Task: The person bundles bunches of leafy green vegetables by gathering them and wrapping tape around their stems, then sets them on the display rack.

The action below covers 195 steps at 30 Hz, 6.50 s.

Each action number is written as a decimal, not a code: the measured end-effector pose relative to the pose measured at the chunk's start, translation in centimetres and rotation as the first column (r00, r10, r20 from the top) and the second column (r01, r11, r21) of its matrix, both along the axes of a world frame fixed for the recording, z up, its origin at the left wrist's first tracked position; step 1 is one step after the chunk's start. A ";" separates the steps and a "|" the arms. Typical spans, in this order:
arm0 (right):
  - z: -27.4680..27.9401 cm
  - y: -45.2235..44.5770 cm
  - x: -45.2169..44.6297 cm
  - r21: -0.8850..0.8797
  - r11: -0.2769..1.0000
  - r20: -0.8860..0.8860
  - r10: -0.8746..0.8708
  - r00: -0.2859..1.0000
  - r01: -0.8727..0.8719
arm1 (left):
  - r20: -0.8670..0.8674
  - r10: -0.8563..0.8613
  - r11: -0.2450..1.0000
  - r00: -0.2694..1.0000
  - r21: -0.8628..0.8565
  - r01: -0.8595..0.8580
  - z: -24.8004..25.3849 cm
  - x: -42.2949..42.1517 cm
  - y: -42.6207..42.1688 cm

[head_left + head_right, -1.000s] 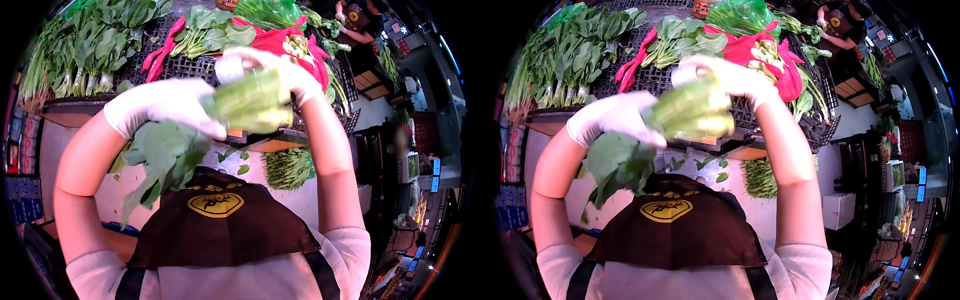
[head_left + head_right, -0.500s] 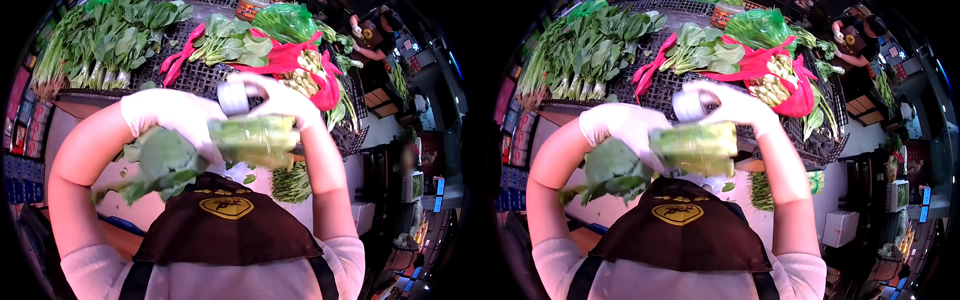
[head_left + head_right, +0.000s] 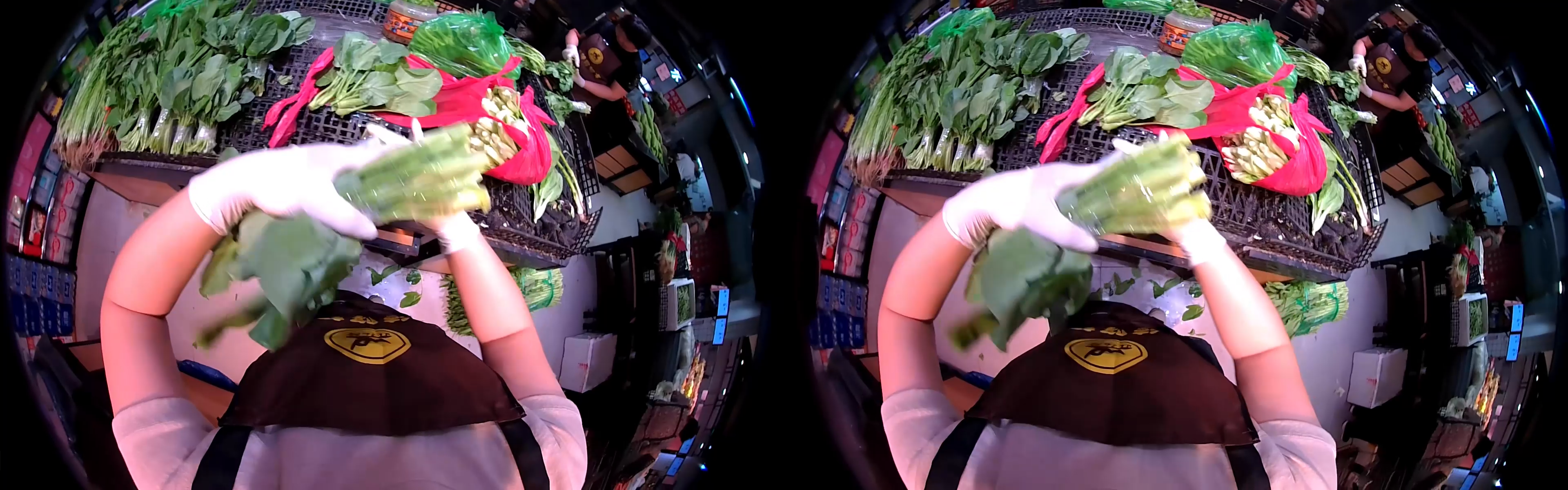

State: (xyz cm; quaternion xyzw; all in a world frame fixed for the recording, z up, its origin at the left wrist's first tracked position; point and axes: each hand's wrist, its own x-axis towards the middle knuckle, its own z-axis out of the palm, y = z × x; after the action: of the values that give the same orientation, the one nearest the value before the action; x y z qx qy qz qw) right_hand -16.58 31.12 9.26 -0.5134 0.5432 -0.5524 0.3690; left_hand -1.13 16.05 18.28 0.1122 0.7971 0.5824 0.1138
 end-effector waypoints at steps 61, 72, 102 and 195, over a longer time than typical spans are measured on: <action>1.9 -0.7 -1.0 -0.279 0.771 -0.686 -0.577 0.444 0.572 | -0.470 0.545 0.801 0.695 0.046 -0.597 -3.6 -2.7 -0.7; 8.0 3.0 0.5 -0.108 0.950 -0.409 -0.313 0.857 0.295 | -0.034 0.531 0.780 0.847 0.411 -0.472 -3.7 -3.8 2.1; -2.3 -2.0 1.5 0.151 0.988 0.426 -0.094 0.900 0.031 | -0.739 -0.254 0.339 0.624 -0.672 -0.658 -6.3 -1.8 -1.5; -2.2 -11.9 -2.3 -0.566 0.780 -0.814 -0.481 0.325 -0.266 | 0.698 -0.049 0.737 0.714 0.508 -0.446 -9.5 -2.6 -11.3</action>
State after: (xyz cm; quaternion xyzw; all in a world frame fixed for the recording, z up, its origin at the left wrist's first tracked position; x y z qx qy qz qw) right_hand -18.91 19.26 7.09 -0.7824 0.4763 -0.3190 -0.2435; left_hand -3.69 4.73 8.75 -0.1660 0.4571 0.8280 0.2791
